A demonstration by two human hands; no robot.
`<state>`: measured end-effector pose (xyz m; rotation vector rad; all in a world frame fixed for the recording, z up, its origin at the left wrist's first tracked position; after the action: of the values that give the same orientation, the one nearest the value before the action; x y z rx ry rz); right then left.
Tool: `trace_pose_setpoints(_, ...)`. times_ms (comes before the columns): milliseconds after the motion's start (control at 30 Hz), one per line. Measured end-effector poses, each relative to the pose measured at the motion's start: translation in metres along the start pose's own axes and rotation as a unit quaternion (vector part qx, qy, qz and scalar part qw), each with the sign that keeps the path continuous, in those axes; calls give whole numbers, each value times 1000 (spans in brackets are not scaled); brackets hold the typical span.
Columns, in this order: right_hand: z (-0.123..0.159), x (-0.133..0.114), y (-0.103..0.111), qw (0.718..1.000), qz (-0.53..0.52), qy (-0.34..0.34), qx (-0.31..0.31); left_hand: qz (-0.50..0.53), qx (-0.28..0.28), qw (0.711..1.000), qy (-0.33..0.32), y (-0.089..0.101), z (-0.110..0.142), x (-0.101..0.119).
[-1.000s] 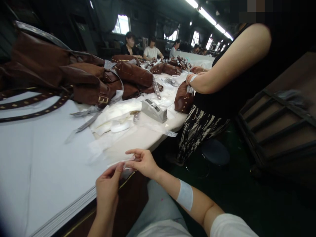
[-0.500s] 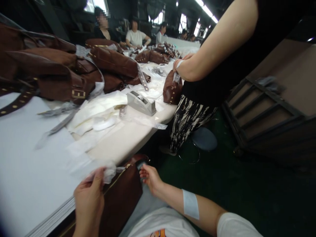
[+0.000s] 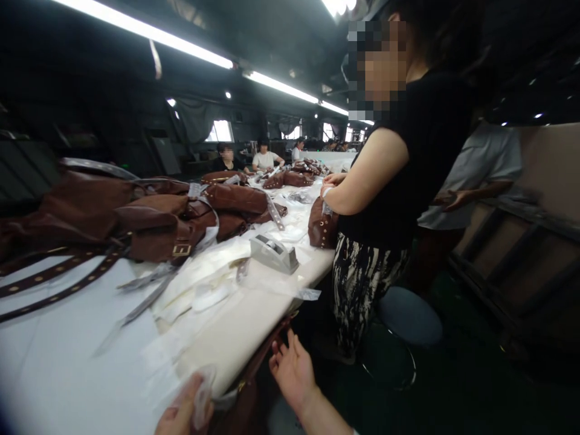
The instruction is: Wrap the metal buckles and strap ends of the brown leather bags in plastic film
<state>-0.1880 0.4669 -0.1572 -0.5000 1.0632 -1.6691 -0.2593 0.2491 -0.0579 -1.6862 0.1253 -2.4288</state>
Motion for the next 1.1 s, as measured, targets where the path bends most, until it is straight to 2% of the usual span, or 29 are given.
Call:
trace_pose_setpoints(100, -1, -14, -1, 996, 52, 68, 37, 79, 6, 996, 40, -15, 18, 12)
trace_pose_setpoints(200, -12, -12, 8, 993, 53, 69, 75, 131, -25, 991, 27, -31, 30, 23)
trace_pose_setpoints(267, -17, -10, 13, 993, 55, 64, 84, 133, -29, 990, 32, -33, 34, 23)
trace_pose_setpoints(400, -12, -13, 14, 993, 60, 77, 64, 134, -28, 989, 53, -30, 33, 15)
trace_pose_setpoints(533, 4, -24, 8, 992, 57, 104, 29, 137, -38, 989, 37, -30, 28, 15)
trace_pose_setpoints(633, 21, -39, -15, 986, 53, 152, -33, 135, -48, 989, 37, -33, 27, 17)
trace_pose_setpoints(733, 48, -50, -54, 965, 87, 217, -117, 142, -61, 988, 28, -39, 28, 25)
trace_pose_setpoints(800, 72, -49, -84, 936, 149, 258, -186, 142, -55, 988, 14, -41, 26, 31)
trace_pose_setpoints(900, 107, -29, -119, 872, 266, 283, -299, 112, -12, 993, -21, -34, 21, 40)
trace_pose_setpoints(1000, 126, -8, -130, 821, 349, 286, -349, 32, 28, 993, -113, -23, 19, 55)
trace_pose_setpoints(1100, 131, -4, -128, 817, 348, 292, -354, -32, 50, 980, -189, -14, 20, 67)
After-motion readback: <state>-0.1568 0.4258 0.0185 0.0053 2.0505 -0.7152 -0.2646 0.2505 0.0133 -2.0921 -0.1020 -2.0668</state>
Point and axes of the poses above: each hand's wrist, its own z-axis away from the middle knuckle, its own y-axis out of the back of the hand, x = y × z, the point moved 9 cm from there along -z, towards the middle knuckle, and after that the axes turned 7 degrees about x, right-handed, at the moved point
